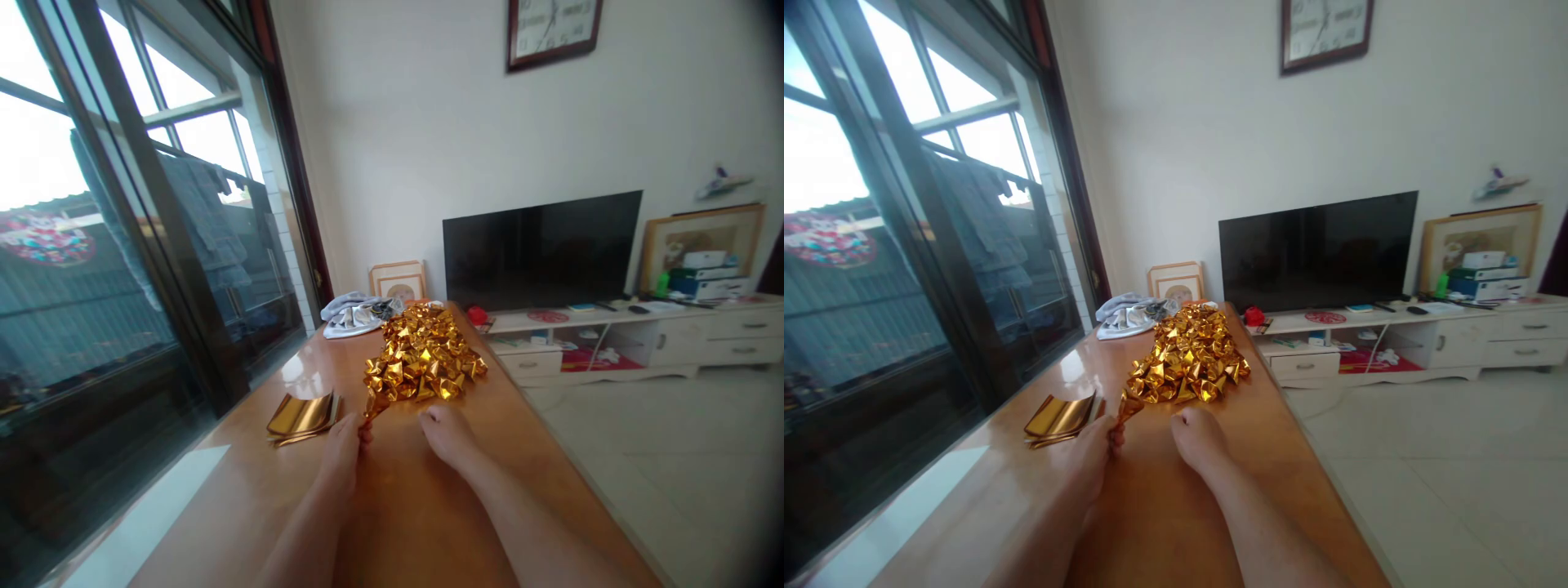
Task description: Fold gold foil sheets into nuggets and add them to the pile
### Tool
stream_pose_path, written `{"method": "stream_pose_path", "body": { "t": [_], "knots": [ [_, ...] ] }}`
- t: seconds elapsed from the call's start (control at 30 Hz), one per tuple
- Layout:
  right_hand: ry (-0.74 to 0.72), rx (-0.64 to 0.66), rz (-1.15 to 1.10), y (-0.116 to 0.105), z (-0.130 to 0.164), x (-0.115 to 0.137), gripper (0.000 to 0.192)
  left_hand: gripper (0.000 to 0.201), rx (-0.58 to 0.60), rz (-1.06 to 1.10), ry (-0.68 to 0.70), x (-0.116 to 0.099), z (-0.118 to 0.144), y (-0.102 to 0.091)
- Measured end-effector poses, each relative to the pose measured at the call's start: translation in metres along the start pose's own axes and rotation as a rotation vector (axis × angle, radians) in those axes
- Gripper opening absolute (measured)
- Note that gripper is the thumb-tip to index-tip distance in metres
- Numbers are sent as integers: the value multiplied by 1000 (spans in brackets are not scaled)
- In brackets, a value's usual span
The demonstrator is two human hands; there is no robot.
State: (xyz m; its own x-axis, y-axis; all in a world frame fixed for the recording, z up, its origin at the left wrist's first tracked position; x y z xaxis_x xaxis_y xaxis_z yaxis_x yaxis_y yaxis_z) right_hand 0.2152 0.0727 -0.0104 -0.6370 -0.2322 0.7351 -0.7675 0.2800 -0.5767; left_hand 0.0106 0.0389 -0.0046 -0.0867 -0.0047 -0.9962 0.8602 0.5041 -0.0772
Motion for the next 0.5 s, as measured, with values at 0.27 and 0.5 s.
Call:
{"method": "stream_pose_path", "body": {
  "t": [0.27,0.5],
  "knots": [
    [-15,23,51,0,5,0,28,22,-52,112,-78,1,-3,1],
    [-30,56,98,-2,6,5,25,23,-55,87,-81,-1,-1,4]
  ]
}}
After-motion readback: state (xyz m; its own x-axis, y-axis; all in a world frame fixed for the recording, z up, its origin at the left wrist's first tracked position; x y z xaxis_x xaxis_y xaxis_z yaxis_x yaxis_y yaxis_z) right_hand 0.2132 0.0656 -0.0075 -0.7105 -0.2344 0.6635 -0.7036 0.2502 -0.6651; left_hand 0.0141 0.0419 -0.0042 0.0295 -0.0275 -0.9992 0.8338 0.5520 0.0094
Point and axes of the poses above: each hand's wrist, its own z-axis away from the middle knuckle, its own y-axis out of the palm, x = y × z, the point moved 2 cm from there along -z, towards the middle knuckle, and after that the axes turned 12 degrees about -x, right-handed, at the moved point
